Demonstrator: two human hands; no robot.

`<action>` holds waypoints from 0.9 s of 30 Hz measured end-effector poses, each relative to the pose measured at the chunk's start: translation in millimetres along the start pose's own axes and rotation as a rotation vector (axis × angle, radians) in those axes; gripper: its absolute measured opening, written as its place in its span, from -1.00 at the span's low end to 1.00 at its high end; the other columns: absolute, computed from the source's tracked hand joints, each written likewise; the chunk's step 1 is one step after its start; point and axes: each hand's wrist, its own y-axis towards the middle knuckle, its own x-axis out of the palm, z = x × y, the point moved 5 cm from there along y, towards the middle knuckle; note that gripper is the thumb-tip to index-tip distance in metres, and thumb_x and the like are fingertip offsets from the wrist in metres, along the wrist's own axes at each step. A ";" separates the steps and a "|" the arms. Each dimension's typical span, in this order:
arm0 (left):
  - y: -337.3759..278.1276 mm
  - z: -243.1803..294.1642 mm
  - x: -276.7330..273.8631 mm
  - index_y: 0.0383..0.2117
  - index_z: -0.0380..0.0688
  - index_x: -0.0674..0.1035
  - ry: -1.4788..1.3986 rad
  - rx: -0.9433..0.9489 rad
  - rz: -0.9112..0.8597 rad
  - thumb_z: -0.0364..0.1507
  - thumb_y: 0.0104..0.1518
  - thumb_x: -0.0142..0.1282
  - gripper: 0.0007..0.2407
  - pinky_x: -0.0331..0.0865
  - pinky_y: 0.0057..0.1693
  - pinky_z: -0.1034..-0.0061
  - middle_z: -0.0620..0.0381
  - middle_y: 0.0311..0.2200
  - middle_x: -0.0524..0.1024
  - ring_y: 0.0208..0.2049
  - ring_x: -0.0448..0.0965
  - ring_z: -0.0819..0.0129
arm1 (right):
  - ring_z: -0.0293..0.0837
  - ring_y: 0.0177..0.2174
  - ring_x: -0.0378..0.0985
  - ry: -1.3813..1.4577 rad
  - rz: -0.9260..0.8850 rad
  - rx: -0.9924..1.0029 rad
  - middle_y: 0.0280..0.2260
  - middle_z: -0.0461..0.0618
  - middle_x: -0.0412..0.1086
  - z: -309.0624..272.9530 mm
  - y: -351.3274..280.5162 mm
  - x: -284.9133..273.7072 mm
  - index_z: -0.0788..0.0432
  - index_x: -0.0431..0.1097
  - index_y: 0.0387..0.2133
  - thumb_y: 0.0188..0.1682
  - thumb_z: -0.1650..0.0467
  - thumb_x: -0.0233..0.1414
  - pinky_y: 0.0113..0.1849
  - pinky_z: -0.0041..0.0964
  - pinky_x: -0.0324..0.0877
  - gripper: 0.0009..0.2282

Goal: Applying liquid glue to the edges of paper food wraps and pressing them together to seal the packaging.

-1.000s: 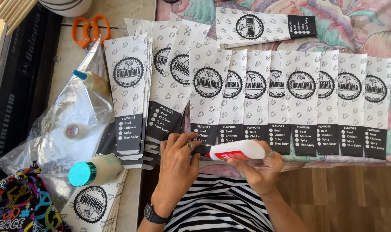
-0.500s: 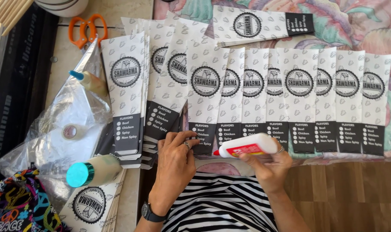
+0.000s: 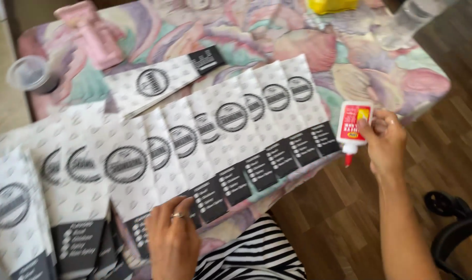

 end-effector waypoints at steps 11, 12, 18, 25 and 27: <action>78.5 204.7 158.0 -0.14 -0.39 0.46 -0.502 0.428 -0.225 -0.74 0.17 -0.13 -0.81 0.26 0.08 0.08 -0.31 -0.02 0.39 -0.11 0.44 -0.14 | 0.14 0.03 0.45 -0.459 -0.242 -0.797 0.03 0.19 0.39 -47.8 9.2 -8.0 0.34 0.51 0.00 0.00 0.59 0.19 0.10 0.02 0.35 -0.72; 81.9 214.8 168.3 -0.15 -0.38 0.46 -0.482 0.448 -0.217 -0.72 0.17 -0.11 -0.83 0.25 0.17 0.10 -0.30 0.01 0.39 -0.08 0.46 -0.13 | 0.01 0.05 0.50 -0.357 -0.356 -0.797 0.05 0.01 0.44 -51.8 -4.3 -6.4 0.23 0.52 -0.04 0.02 0.58 0.16 0.12 -0.08 0.36 -0.76; 88.1 237.8 190.9 -0.25 -0.47 0.61 -0.308 0.443 -0.234 -0.69 0.05 0.17 -0.85 0.17 0.33 -0.01 -0.19 -0.23 0.57 0.10 0.53 -0.09 | 0.12 0.01 0.56 -0.172 -0.460 -0.754 -0.03 0.06 0.51 -38.0 -31.2 2.7 0.13 0.57 -0.17 -0.04 0.44 0.19 0.03 -0.06 0.45 -0.83; 80.8 235.0 204.4 -0.32 -0.45 0.59 -0.348 0.403 -0.187 -0.61 0.12 0.18 -0.91 0.23 0.35 0.04 -0.17 -0.31 0.55 0.13 0.50 -0.03 | 0.15 0.00 0.57 -0.150 -0.437 -0.766 -0.09 0.07 0.55 -30.6 -25.6 -0.4 0.17 0.57 -0.26 -0.02 0.47 0.17 0.01 -0.09 0.47 -0.90; 78.5 233.7 207.4 -0.42 -0.45 0.61 -0.359 0.414 -0.176 -0.62 0.12 0.19 -0.94 0.24 0.34 0.04 -0.15 -0.39 0.56 0.14 0.49 -0.04 | 0.13 -0.01 0.59 -0.116 -0.445 -0.753 -0.11 0.06 0.56 -26.9 -25.3 -2.5 0.17 0.58 -0.30 0.00 0.49 0.15 -0.02 -0.10 0.49 -0.93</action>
